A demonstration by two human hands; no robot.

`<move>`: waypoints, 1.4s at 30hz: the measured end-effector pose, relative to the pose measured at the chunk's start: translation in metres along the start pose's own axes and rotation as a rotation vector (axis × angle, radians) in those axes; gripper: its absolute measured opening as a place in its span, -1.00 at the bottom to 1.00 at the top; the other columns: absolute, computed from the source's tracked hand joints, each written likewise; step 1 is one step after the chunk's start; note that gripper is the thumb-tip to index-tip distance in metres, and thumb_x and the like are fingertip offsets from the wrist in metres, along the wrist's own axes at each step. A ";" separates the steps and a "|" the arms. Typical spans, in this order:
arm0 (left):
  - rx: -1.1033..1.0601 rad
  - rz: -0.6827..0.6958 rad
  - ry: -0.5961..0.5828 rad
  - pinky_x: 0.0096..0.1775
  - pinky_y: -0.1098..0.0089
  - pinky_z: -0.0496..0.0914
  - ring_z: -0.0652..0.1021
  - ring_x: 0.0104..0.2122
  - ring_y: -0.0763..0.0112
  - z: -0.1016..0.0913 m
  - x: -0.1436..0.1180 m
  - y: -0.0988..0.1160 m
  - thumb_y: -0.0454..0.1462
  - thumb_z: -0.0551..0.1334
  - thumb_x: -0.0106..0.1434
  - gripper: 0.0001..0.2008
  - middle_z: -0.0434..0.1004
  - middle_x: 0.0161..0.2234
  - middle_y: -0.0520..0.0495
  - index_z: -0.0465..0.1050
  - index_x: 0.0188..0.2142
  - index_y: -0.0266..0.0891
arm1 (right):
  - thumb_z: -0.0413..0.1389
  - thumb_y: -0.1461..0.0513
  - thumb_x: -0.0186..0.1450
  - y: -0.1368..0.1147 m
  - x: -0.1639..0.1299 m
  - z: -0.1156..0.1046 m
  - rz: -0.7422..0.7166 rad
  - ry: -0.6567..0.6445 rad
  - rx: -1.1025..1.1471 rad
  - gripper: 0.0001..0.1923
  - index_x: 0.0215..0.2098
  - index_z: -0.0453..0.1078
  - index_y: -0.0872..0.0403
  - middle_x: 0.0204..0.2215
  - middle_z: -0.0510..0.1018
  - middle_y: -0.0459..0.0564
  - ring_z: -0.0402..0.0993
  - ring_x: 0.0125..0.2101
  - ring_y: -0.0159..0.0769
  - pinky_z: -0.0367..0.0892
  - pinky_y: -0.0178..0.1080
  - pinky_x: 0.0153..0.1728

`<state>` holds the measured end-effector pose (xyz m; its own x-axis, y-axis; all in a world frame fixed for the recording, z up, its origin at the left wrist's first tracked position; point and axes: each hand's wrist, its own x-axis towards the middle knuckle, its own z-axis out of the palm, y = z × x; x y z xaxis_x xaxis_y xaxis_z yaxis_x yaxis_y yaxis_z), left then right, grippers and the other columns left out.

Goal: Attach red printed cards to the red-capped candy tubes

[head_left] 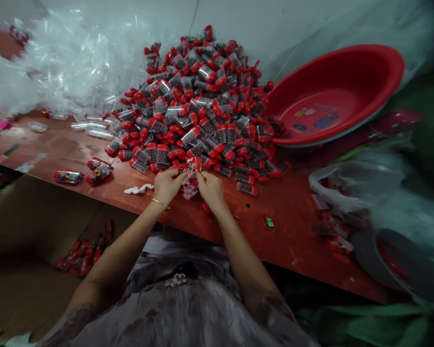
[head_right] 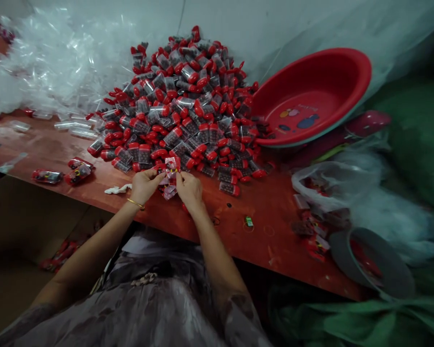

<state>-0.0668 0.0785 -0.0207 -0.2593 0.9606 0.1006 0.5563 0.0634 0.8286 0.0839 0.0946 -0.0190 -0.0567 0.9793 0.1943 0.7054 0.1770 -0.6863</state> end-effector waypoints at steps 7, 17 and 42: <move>0.416 0.153 0.192 -0.05 0.11 0.19 0.37 0.01 -0.05 0.007 0.007 0.002 -0.09 0.19 0.15 -0.51 0.11 0.24 -0.33 0.38 0.04 -0.25 | -0.09 0.05 0.22 0.009 0.003 -0.001 0.002 0.098 0.321 -0.67 -0.61 0.17 0.04 -0.68 0.17 -0.20 0.08 -0.60 -0.43 0.02 -0.35 -0.54; -0.388 -0.019 -0.096 -0.29 0.37 0.32 0.48 -0.40 0.34 -0.002 -0.020 0.033 0.00 0.21 0.12 -0.61 0.54 -0.47 -0.09 0.54 -0.44 -0.31 | -0.09 0.14 0.30 -0.003 -0.023 -0.015 -0.199 0.090 0.397 -0.67 -0.60 0.13 0.04 -0.64 0.19 -0.18 0.14 -0.56 -0.42 0.08 -0.33 -0.47; -0.978 -0.696 -0.214 -0.62 0.56 0.33 0.43 -0.65 0.57 -0.020 -0.069 0.019 -0.11 0.49 -0.30 -0.57 0.46 -0.62 0.06 0.46 -0.50 -0.33 | 0.12 0.28 0.15 0.071 -0.055 -0.071 -0.382 -0.269 -0.132 -0.41 0.15 0.17 0.03 0.08 0.37 0.06 0.24 0.06 -0.10 0.16 0.00 0.07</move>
<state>-0.0541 0.0085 -0.0009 -0.0784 0.8338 -0.5464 -0.5025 0.4404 0.7440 0.1870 0.0459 -0.0288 -0.4972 0.8406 0.2149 0.6815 0.5317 -0.5029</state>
